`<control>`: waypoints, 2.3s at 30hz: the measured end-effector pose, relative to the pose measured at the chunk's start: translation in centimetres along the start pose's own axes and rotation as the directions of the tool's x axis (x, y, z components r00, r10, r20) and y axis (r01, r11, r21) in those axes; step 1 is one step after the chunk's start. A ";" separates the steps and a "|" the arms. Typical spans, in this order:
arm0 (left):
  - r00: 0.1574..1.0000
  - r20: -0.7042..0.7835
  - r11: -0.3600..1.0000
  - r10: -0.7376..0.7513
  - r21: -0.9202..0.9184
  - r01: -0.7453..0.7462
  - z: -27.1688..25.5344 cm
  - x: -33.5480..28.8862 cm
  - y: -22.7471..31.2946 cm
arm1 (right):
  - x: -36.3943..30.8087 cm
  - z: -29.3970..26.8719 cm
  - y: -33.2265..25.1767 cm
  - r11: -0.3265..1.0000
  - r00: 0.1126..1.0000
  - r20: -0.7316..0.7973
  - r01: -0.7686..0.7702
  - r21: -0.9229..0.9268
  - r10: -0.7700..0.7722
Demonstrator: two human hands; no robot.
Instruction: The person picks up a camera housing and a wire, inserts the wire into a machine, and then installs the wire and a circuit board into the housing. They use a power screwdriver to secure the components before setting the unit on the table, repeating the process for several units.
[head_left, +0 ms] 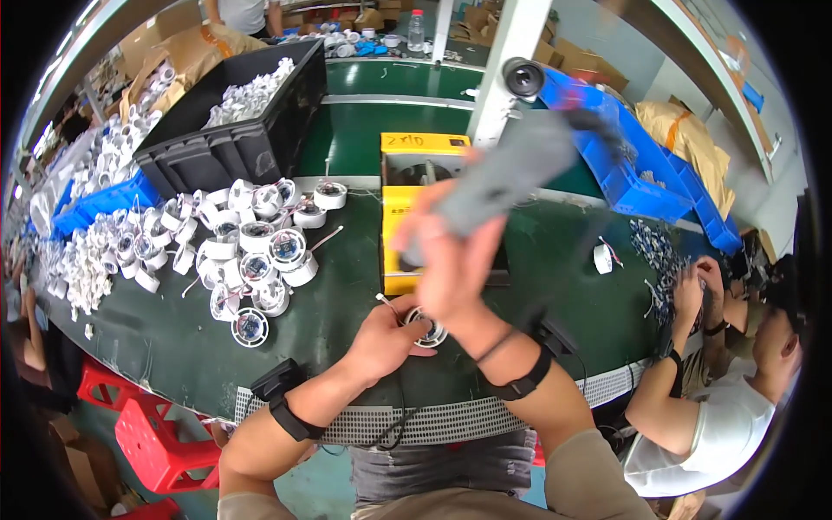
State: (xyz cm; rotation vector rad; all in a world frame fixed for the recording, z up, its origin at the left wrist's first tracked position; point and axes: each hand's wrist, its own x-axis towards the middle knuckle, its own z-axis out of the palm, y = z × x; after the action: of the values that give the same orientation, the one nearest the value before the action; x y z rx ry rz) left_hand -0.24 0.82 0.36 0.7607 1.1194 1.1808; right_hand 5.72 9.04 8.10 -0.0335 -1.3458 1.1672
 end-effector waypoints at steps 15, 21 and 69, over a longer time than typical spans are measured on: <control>0.993 -0.089 0.997 -0.077 -0.039 0.074 0.2 0.2 -0.1 | 1.5 -3.5 0.7 0.976 0.986 -0.164 -0.069 -0.204 0.036; 0.986 -0.125 0.992 -0.109 -0.074 0.100 0.3 0.3 -0.1 | 0.4 -3.7 -0.3 0.973 0.990 -0.086 -0.127 -0.193 0.112; 0.323 -0.083 0.017 0.943 0.979 0.201 -7.4 -4.5 6.5 | -2.4 -31.2 -2.6 -0.311 0.914 -0.388 -0.337 -0.889 0.117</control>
State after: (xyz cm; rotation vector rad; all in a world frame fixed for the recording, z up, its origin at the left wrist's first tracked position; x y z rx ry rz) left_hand -9.34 -2.50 5.21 1.8642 2.8939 1.3402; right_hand 31.33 24.27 -1.71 -1.7353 -1.8497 -0.1154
